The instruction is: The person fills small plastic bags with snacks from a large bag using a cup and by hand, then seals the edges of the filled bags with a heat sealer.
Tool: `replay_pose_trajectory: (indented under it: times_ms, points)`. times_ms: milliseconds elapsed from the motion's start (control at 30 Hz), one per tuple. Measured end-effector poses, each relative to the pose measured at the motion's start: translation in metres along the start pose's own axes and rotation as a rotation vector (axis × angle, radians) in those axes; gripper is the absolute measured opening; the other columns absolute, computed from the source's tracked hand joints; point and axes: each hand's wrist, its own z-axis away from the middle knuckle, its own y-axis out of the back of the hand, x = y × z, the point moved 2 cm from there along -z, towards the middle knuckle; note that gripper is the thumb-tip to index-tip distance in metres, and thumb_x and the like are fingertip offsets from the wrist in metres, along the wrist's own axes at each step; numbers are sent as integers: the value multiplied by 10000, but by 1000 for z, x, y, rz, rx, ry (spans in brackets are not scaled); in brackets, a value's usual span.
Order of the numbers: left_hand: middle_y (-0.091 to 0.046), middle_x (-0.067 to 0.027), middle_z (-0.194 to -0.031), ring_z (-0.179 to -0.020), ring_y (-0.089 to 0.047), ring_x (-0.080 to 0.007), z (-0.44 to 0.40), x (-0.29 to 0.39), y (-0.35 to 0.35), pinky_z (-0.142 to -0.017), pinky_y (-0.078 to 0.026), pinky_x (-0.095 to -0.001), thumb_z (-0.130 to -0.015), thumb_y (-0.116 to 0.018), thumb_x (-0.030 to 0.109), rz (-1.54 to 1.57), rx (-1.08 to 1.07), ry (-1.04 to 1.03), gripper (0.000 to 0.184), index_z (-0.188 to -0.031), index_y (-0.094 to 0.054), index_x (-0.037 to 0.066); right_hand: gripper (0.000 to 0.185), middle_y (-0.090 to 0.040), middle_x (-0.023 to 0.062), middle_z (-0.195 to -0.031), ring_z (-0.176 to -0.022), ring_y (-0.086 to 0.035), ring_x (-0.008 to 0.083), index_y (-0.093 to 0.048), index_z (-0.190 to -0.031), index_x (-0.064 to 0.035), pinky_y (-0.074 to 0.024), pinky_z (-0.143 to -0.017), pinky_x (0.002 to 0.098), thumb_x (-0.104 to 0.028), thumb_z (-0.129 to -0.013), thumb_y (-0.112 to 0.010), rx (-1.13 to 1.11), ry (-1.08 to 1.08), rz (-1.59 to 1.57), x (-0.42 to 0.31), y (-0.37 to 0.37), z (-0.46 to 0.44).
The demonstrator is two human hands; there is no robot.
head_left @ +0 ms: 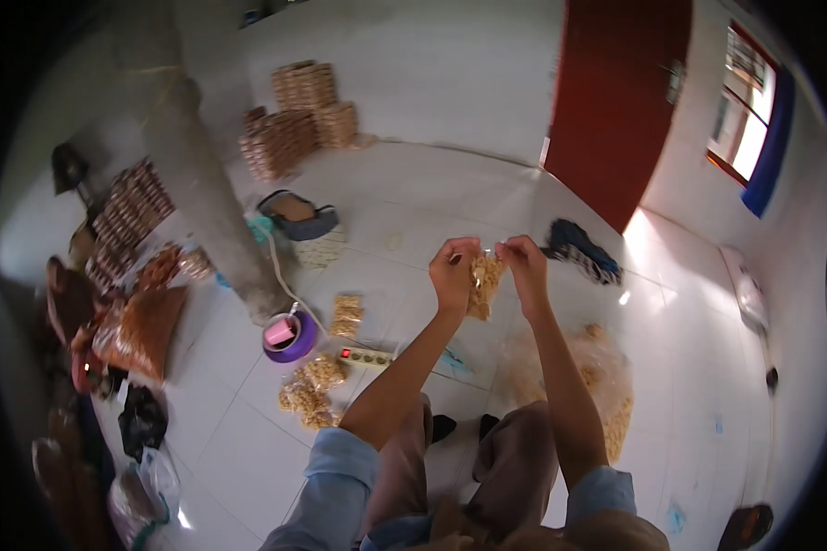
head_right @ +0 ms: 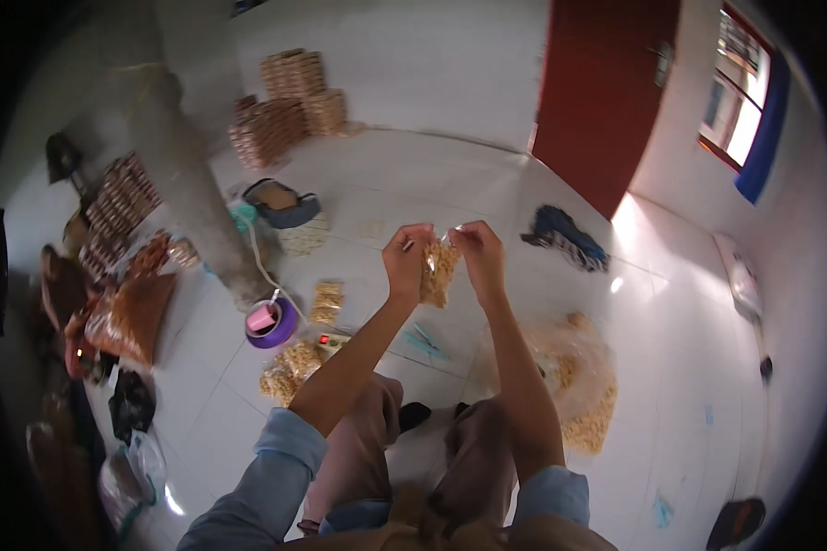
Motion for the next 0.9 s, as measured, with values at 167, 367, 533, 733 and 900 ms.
replay_pose_trajectory:
  times_ms: [167, 367, 533, 733, 900]
  points:
    - [-591, -39, -900, -816, -569, -95, -16, 3, 67, -727, -466, -231, -846, -612, 164, 110, -201, 208, 278, -1088, -528, 56, 135, -598, 34, -764, -731, -565, 83, -551, -838, 3, -442, -668, 218, -98, -811, -636, -134, -73, -215, 28, -63, 1]
    - [-579, -36, -966, -865, -577, -99, -33, -73, 144, -740, -476, -239, -806, -663, 146, -314, -311, 397, 372, -1113, -489, 28, 121, -592, 31, -785, -743, -559, 89, -547, -837, -3, -443, -682, 222, -94, -820, -625, -138, -260, -166, 100, -101, -4]
    - [-579, -43, -942, -820, -574, -82, -25, -162, 193, -692, -485, -212, -785, -678, 92, -187, -241, 492, 371, -1089, -485, 4, 129, -593, 41, -870, -796, -559, 97, -544, -884, -11, -443, -695, 226, -118, -844, -603, -253, -355, -170, 198, -107, 7]
    - [-575, -56, -964, -862, -564, -95, 9, -233, 248, -746, -487, -226, -780, -655, 13, -163, -95, 515, 352, -1084, -477, -1, 258, -578, 51, -899, -849, -540, 138, -549, -1031, -37, -442, -732, 276, -182, -831, -625, -195, -490, 62, 313, -56, 50]
    - [-572, -77, -1006, -932, -566, -142, 54, -260, 279, -812, -478, -268, -769, -639, -33, -198, -7, 631, 377, -1100, -458, -20, 550, -496, 133, -1073, -979, -471, 264, -478, -1142, -41, -421, -837, 363, -271, -710, -729, -500, -440, 732, 396, -32, 125]
